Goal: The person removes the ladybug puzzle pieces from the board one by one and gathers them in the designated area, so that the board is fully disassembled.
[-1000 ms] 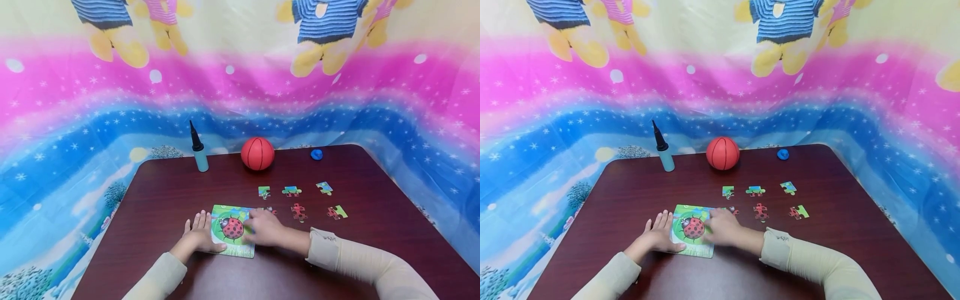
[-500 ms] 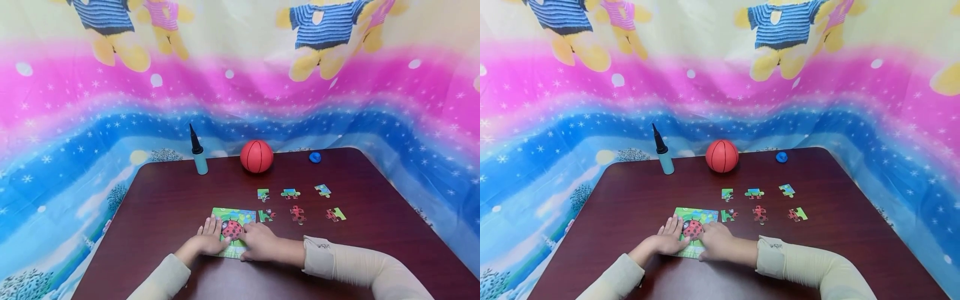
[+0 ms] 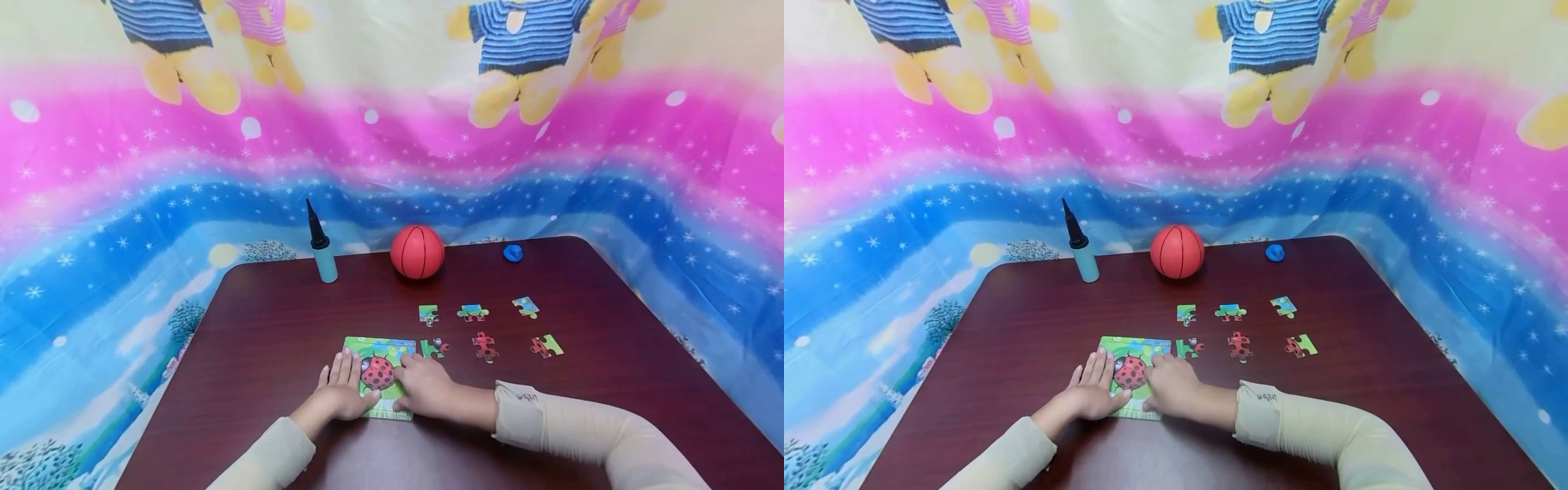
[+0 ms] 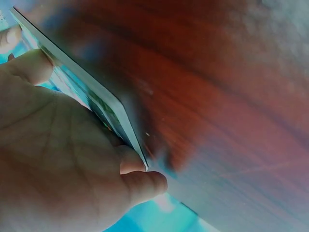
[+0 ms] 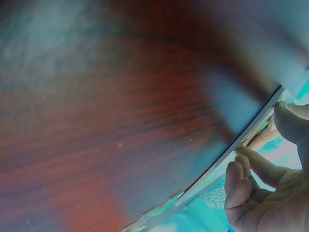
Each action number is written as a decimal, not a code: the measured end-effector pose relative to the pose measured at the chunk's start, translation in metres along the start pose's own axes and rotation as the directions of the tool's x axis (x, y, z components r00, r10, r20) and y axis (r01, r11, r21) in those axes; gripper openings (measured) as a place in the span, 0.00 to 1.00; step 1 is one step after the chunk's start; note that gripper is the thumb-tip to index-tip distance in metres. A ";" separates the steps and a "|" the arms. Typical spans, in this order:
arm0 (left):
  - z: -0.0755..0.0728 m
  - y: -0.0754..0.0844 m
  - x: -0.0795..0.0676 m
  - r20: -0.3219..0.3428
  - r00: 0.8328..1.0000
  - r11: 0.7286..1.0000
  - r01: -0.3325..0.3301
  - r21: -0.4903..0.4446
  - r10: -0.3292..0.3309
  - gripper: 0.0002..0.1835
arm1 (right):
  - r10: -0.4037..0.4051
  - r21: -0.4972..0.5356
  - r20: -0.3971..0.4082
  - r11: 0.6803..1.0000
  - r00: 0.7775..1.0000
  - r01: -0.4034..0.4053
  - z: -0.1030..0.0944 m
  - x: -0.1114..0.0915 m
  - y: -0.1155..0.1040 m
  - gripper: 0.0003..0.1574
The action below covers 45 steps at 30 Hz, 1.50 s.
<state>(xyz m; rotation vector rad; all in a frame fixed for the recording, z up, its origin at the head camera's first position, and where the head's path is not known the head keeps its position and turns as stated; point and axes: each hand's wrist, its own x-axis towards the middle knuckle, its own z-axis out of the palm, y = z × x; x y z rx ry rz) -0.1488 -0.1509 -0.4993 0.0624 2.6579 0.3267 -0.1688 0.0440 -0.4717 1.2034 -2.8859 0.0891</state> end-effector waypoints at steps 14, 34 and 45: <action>0.009 0.000 0.011 -0.017 1.000 0.999 -0.012 0.044 0.012 0.51 | 0.173 0.398 0.073 0.898 0.982 -0.187 -0.004 0.011 0.008 0.15; 0.003 0.008 0.006 -0.008 1.000 1.000 -0.018 0.012 0.018 0.51 | 0.070 0.679 0.047 0.729 0.996 -0.084 -0.030 -0.010 0.048 0.07; 0.001 0.002 -0.003 -0.008 1.000 1.000 0.001 -0.009 -0.001 0.51 | 0.247 0.794 0.102 0.563 0.964 -0.229 -0.046 -0.063 0.118 0.05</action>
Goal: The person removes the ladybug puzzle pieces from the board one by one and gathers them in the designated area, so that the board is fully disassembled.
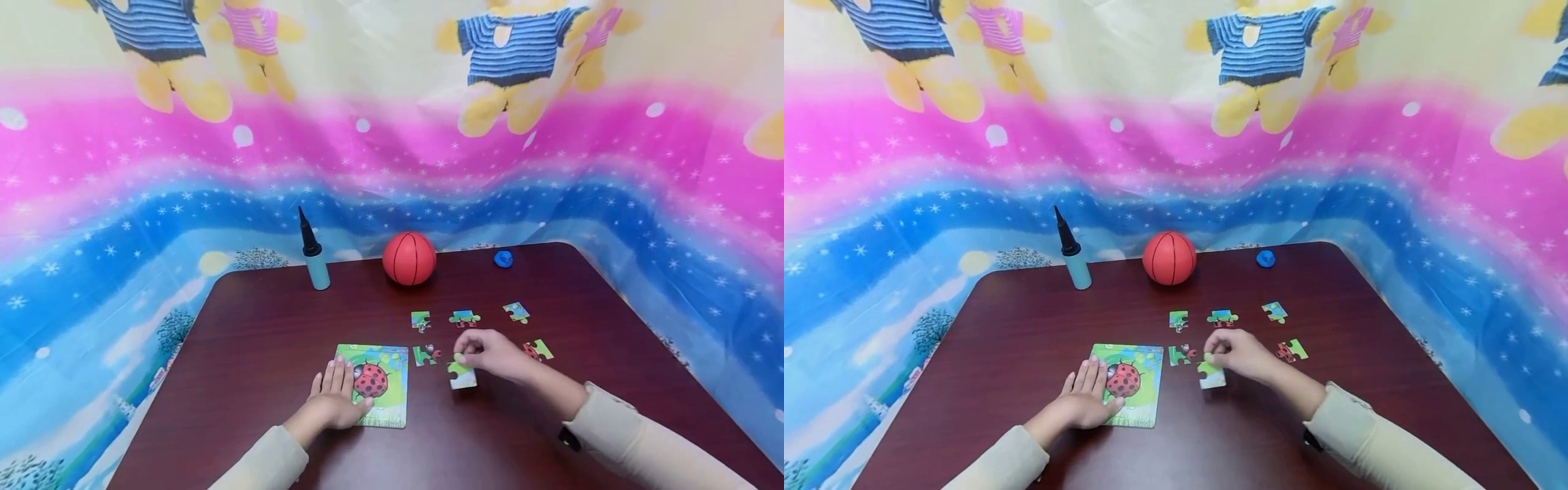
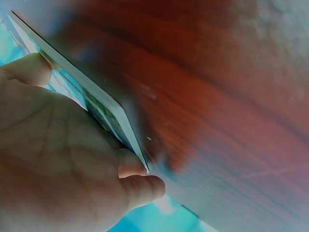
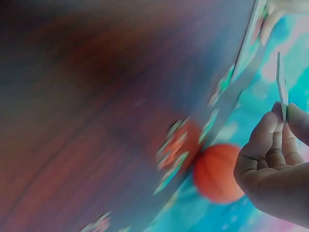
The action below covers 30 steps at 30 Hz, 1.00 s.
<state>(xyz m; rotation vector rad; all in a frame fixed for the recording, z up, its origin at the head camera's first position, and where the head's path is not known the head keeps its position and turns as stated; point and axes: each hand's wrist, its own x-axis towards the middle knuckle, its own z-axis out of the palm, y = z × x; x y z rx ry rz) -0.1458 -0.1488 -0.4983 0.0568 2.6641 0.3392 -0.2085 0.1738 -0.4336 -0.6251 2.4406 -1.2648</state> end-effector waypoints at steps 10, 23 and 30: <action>0.001 0.002 0.003 -0.007 1.000 1.000 -0.017 0.001 0.017 0.51 | 0.154 0.052 -0.093 0.987 0.984 -0.150 -0.047 -0.032 0.031 0.07; 0.006 -0.002 0.002 -0.015 1.000 1.000 -0.021 -0.019 0.021 0.51 | 0.273 0.060 -0.108 0.962 0.956 -0.268 -0.074 -0.066 0.085 0.06; 0.005 0.001 0.003 -0.009 1.000 1.000 -0.004 -0.018 0.003 0.52 | 0.253 -0.050 -0.119 0.964 0.960 -0.260 -0.077 -0.073 0.088 0.02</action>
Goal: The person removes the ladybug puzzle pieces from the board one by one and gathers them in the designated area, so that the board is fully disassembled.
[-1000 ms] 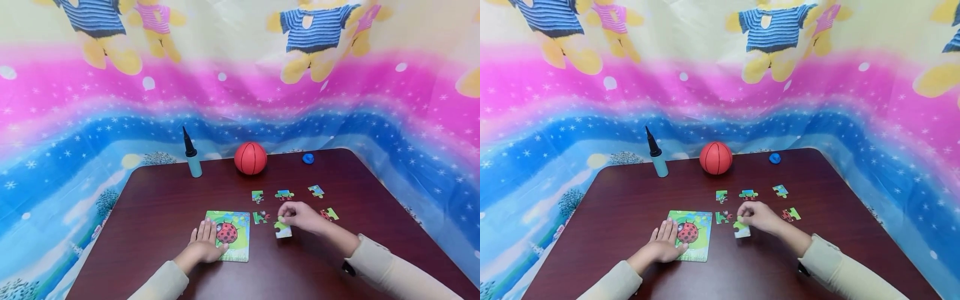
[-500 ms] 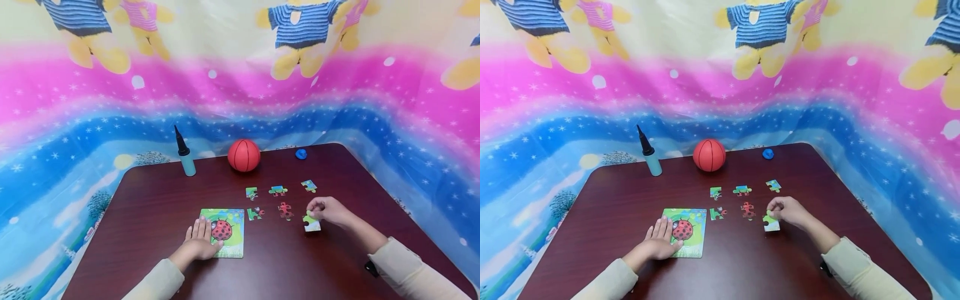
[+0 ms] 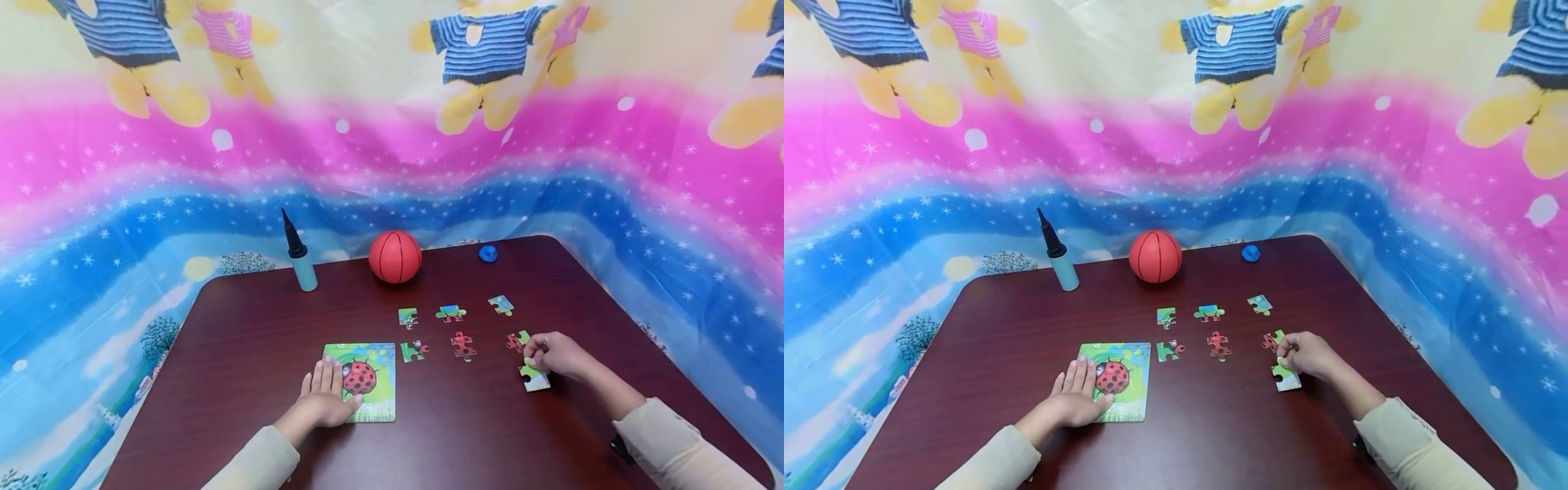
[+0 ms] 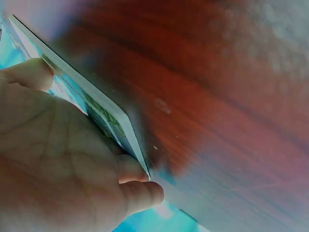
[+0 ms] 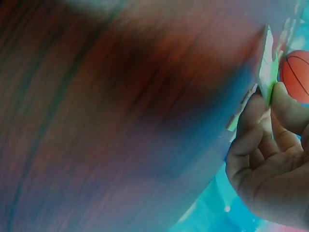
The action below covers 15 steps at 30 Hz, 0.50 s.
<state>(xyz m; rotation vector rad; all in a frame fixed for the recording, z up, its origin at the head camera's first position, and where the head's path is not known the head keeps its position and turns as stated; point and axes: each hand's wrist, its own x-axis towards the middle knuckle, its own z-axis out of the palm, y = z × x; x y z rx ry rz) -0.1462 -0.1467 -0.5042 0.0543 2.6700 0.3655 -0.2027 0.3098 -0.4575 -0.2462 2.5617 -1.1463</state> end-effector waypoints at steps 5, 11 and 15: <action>-0.001 0.001 -0.001 0.003 1.000 1.000 -0.003 -0.004 0.003 0.52 | -0.029 -0.194 -0.067 0.981 0.997 0.015 0.002 0.000 0.004 0.05; -0.004 0.001 -0.002 0.014 1.000 1.000 -0.004 -0.002 0.004 0.52 | -0.105 -0.405 -0.129 0.913 0.986 0.044 0.007 0.001 0.007 0.07; -0.006 0.004 -0.004 0.022 1.000 1.000 0.001 -0.007 -0.001 0.52 | -0.145 -0.504 -0.145 0.862 0.979 0.053 0.010 0.001 0.008 0.10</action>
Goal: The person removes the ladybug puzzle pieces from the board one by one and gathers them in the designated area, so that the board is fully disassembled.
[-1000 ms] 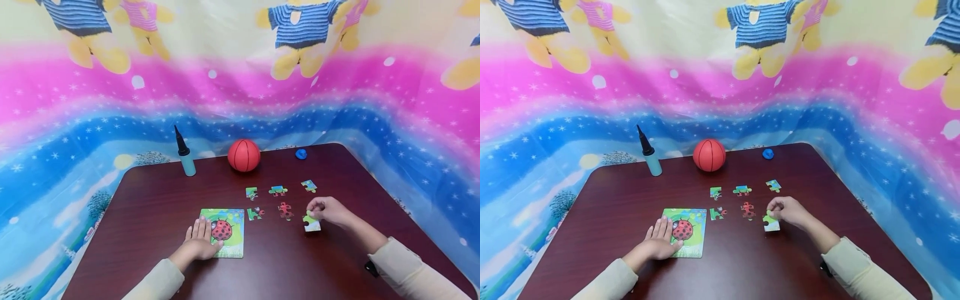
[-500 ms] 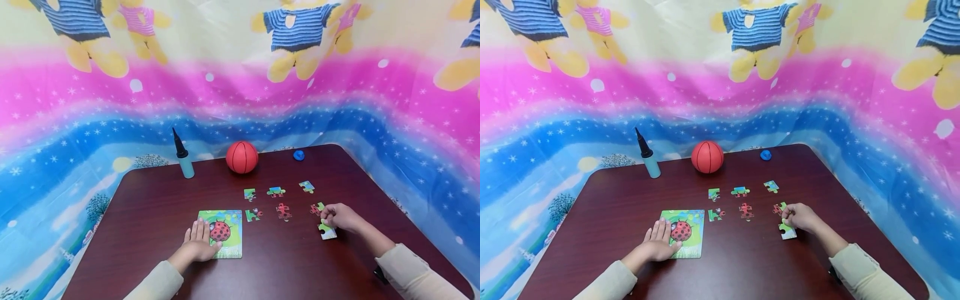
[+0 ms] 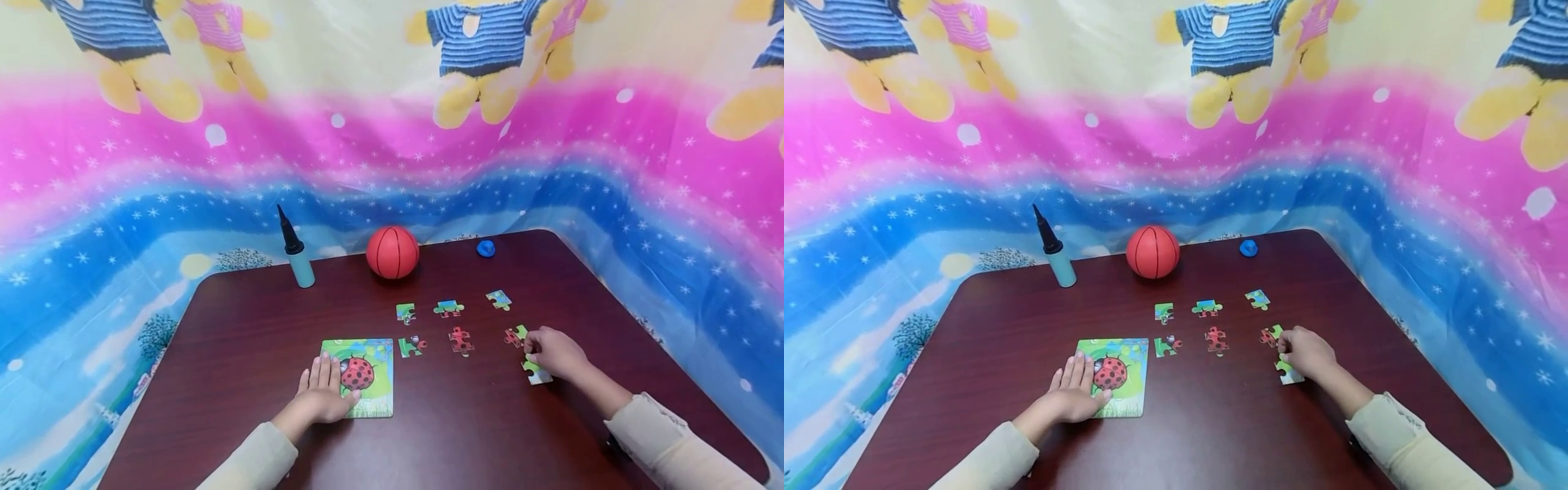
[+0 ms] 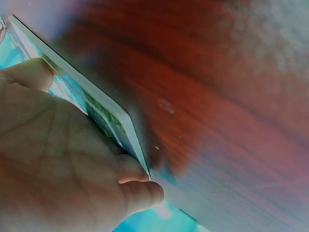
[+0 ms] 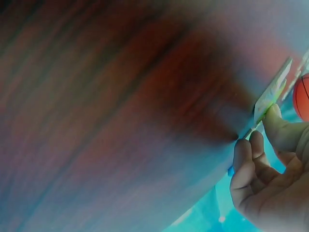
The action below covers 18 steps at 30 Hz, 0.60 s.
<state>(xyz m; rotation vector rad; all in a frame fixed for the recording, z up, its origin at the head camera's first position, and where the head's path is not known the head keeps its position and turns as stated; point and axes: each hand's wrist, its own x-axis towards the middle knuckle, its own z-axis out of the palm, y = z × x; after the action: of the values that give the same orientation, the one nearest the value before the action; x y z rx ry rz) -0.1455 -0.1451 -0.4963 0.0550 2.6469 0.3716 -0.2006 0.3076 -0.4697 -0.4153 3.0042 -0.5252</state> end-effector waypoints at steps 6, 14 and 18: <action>-0.001 -0.001 -0.003 -0.010 1.000 1.000 0.001 -0.022 -0.001 0.51 | 0.014 -0.084 -0.058 0.996 0.998 -0.019 -0.001 0.002 -0.011 0.10; 0.000 -0.004 0.003 -0.008 1.000 1.000 0.001 0.011 -0.001 0.50 | -0.224 -0.226 -0.347 0.962 0.910 0.151 -0.001 0.019 -0.062 0.08; 0.000 -0.003 0.008 0.003 1.000 1.000 0.008 0.026 -0.008 0.47 | -0.325 -0.219 -0.343 0.940 0.881 0.262 0.010 0.035 -0.106 0.06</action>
<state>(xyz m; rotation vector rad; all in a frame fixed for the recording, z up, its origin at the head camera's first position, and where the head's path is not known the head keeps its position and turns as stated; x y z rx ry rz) -0.1531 -0.1468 -0.5004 0.0539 2.6481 0.3339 -0.2063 0.1985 -0.4436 -0.8939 3.3889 -0.4102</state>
